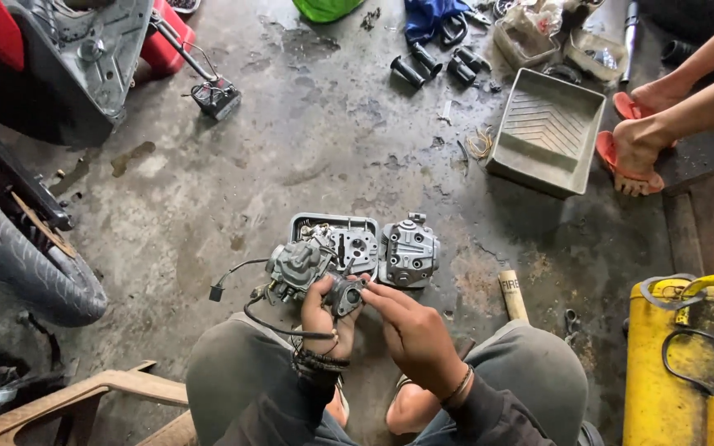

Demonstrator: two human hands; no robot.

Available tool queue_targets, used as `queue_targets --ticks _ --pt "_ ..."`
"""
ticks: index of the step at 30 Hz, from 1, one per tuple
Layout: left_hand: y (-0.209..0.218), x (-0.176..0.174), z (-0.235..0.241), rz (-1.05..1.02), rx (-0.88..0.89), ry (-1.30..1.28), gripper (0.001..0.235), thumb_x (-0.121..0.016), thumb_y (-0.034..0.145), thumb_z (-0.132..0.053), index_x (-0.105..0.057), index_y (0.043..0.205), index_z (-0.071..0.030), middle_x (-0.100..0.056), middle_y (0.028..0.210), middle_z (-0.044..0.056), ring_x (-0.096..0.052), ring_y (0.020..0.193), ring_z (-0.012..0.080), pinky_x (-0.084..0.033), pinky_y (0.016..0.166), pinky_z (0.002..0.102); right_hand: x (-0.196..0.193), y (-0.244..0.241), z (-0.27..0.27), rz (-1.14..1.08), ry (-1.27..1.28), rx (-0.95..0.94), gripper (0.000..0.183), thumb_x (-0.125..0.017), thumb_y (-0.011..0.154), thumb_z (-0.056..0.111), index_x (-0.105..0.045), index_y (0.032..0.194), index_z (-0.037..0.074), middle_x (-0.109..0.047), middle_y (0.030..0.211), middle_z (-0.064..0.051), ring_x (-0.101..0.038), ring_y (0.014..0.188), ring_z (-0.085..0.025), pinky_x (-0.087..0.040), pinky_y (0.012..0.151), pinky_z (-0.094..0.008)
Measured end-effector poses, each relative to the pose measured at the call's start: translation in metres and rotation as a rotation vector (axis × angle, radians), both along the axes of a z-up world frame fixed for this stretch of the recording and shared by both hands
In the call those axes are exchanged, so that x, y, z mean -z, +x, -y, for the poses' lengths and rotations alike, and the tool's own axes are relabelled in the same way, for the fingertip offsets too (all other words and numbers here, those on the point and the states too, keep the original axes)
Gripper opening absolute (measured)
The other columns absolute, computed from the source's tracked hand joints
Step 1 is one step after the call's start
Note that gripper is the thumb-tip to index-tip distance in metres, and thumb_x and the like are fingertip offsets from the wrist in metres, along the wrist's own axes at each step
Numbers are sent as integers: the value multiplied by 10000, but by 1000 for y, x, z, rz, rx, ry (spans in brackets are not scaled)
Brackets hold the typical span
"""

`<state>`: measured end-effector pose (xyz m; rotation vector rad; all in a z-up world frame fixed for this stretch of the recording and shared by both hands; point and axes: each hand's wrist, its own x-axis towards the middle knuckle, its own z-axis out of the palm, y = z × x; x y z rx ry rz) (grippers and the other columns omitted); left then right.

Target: The person sits on a low stool and uses a small metal rod to clean and adjust a carburetor and other engine components held in their hands. They manipulate the parts over a plastic tray containing small screws and hardware.

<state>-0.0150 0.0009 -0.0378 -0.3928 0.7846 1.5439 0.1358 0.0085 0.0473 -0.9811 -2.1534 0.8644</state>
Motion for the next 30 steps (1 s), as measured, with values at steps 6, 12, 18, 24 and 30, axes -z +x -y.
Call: queue_targets --ticks 6,12,18,24,30 --pt "3 -10 4 -45 20 16 296 -568 916 -241 -616 927 50 -689 971 236 -692 1023 369 -587 809 380 -6 2 1 -1 -27 -19 371 -492 944 24 -681 1262 56 -669 1357 -150 -684 1210 -314 -566 992 -399" --pt "4 -15 2 -49 39 -37 338 -571 904 -250 -632 948 80 -711 1027 299 -701 952 344 -588 753 348 -1 0 -1 32 -28 32 458 -492 867 -23 -689 1265 86 -710 1295 -94 -726 1113 -258 -602 897 -365" --pt "2 -11 1 -69 27 10 264 -583 905 -239 -616 924 22 -711 978 293 -708 907 332 -580 667 316 -3 4 -4 -54 -77 8 418 -486 903 -36 -695 1253 58 -718 1285 -128 -722 1144 -280 -578 977 -367" --pt "3 -13 4 -61 46 20 311 -554 910 -234 -622 955 67 -688 1027 289 -683 1049 386 -580 850 395 -4 0 -4 8 -30 12 447 -473 895 -16 -684 1279 68 -731 1237 -105 -734 1071 -254 -601 906 -369" --pt "17 3 -8 7 -126 -83 265 -708 849 -156 -662 883 102 -682 858 252 -696 817 387 -640 754 490 -18 -9 -9 -19 50 45 404 -506 910 -19 -740 1216 102 -743 1103 -131 -726 1031 -363 -583 839 -448"
